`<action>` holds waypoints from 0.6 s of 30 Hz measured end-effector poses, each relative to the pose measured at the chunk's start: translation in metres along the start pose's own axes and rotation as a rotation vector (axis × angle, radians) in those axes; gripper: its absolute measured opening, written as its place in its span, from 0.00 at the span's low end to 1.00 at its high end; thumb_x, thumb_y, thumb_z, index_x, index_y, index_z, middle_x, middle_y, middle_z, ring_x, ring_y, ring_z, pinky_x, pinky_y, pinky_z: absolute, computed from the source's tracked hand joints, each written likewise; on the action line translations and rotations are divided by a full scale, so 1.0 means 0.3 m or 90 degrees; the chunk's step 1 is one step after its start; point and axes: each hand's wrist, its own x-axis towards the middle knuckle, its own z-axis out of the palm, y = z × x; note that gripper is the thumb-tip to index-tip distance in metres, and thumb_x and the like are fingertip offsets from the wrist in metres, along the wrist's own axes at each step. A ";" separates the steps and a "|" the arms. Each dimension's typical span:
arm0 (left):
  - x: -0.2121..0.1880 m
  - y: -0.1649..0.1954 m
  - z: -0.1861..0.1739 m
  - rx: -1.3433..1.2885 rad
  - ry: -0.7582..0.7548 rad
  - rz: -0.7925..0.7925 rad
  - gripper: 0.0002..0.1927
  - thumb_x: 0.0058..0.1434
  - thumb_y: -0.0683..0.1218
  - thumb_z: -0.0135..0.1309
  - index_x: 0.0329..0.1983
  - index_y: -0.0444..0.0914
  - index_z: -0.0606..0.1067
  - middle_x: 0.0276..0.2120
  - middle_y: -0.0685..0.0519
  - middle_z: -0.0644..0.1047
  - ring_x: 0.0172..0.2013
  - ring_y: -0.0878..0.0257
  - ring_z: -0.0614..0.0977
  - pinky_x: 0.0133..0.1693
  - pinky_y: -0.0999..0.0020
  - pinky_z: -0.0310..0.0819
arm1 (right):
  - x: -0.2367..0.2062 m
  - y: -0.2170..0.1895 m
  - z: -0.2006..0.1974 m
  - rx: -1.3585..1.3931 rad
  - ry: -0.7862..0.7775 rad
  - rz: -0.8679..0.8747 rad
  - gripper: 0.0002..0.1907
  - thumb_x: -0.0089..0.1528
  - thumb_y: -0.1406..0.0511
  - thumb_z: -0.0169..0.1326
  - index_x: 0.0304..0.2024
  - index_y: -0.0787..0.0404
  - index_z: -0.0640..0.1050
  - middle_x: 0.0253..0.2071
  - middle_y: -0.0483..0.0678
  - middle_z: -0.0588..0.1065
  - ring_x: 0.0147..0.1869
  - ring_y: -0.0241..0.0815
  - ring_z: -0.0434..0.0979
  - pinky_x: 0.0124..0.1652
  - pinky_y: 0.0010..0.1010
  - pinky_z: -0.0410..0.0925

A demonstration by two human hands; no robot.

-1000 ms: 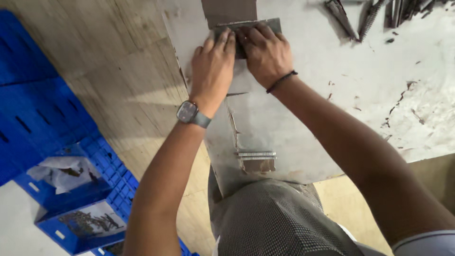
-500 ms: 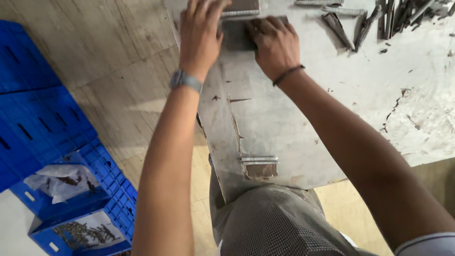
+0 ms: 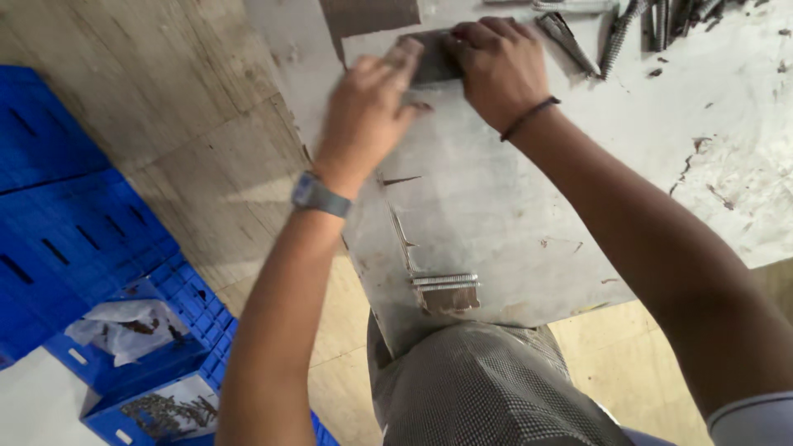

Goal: The person scrapes debris off threaded metal parts using a flat blade, wiping each part and placing cleaned parts on a sheet of paper. They then gather the paper of cleaned parts and pour the parts into a blue storage bin.

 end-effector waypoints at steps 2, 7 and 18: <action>0.012 0.016 0.003 0.067 -0.066 -0.044 0.30 0.56 0.45 0.59 0.62 0.28 0.72 0.59 0.42 0.77 0.49 0.49 0.78 0.50 0.56 0.73 | 0.052 -0.037 0.069 0.023 -0.020 0.002 0.13 0.67 0.67 0.54 0.52 0.56 0.83 0.53 0.45 0.80 0.57 0.47 0.77 0.50 0.43 0.72; 0.011 -0.069 0.003 0.192 -0.056 -0.086 0.20 0.65 0.40 0.50 0.60 0.33 0.76 0.62 0.49 0.77 0.49 0.52 0.79 0.49 0.57 0.74 | 0.103 -0.146 0.158 0.032 0.047 0.000 0.16 0.65 0.68 0.53 0.54 0.59 0.82 0.56 0.45 0.79 0.63 0.47 0.76 0.52 0.41 0.72; 0.096 -0.241 -0.049 0.068 0.102 -0.018 0.25 0.54 0.42 0.60 0.58 0.38 0.77 0.55 0.52 0.80 0.50 0.52 0.78 0.51 0.56 0.72 | 0.224 -0.093 0.148 0.046 0.070 0.008 0.20 0.61 0.73 0.54 0.56 0.57 0.82 0.56 0.44 0.79 0.61 0.45 0.76 0.55 0.40 0.70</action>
